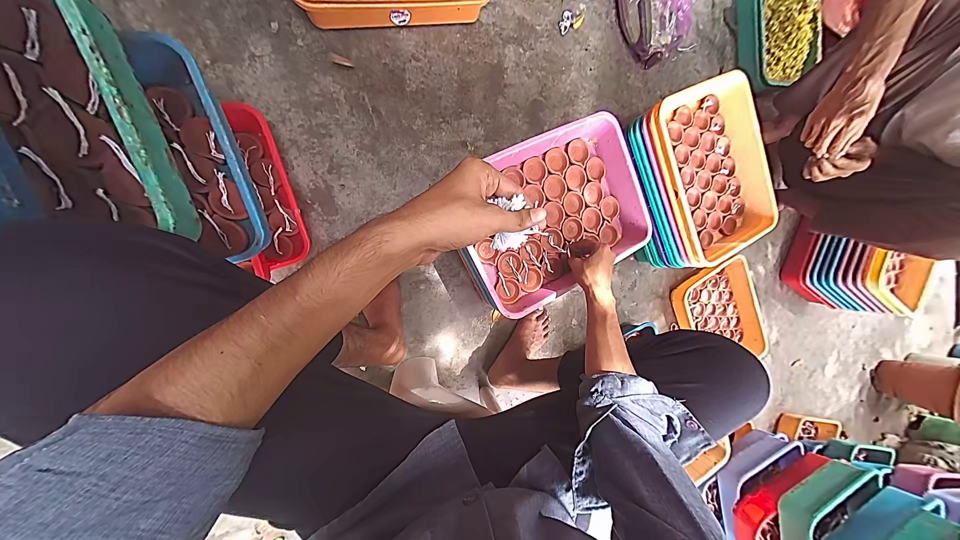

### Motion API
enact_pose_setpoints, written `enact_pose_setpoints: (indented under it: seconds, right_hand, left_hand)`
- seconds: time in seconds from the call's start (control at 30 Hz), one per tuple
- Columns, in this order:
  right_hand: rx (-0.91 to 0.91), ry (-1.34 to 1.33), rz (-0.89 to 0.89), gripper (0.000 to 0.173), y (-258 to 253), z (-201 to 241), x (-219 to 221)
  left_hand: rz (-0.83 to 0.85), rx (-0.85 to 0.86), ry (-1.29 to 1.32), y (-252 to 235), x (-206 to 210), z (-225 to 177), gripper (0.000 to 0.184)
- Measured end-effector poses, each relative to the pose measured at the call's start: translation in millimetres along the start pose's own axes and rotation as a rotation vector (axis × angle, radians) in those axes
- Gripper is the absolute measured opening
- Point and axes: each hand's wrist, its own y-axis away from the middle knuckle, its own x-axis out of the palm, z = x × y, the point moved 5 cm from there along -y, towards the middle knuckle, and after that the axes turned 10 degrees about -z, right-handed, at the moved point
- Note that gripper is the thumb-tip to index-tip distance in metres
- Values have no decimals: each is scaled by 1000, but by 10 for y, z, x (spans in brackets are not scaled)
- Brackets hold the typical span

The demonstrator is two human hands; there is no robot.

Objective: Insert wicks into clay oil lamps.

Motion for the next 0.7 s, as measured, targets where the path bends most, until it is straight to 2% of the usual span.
enact_pose_setpoints:
  seconds: [0.17,0.7]
  right_hand:
    - [14,15,-39,26,-70,-13,13]
    - [29,14,42,25,-87,-29,61]
  left_hand:
    - [-4,-6,-12,6,1,-15,21]
    - [4,-3,0,1,-10,-5,21]
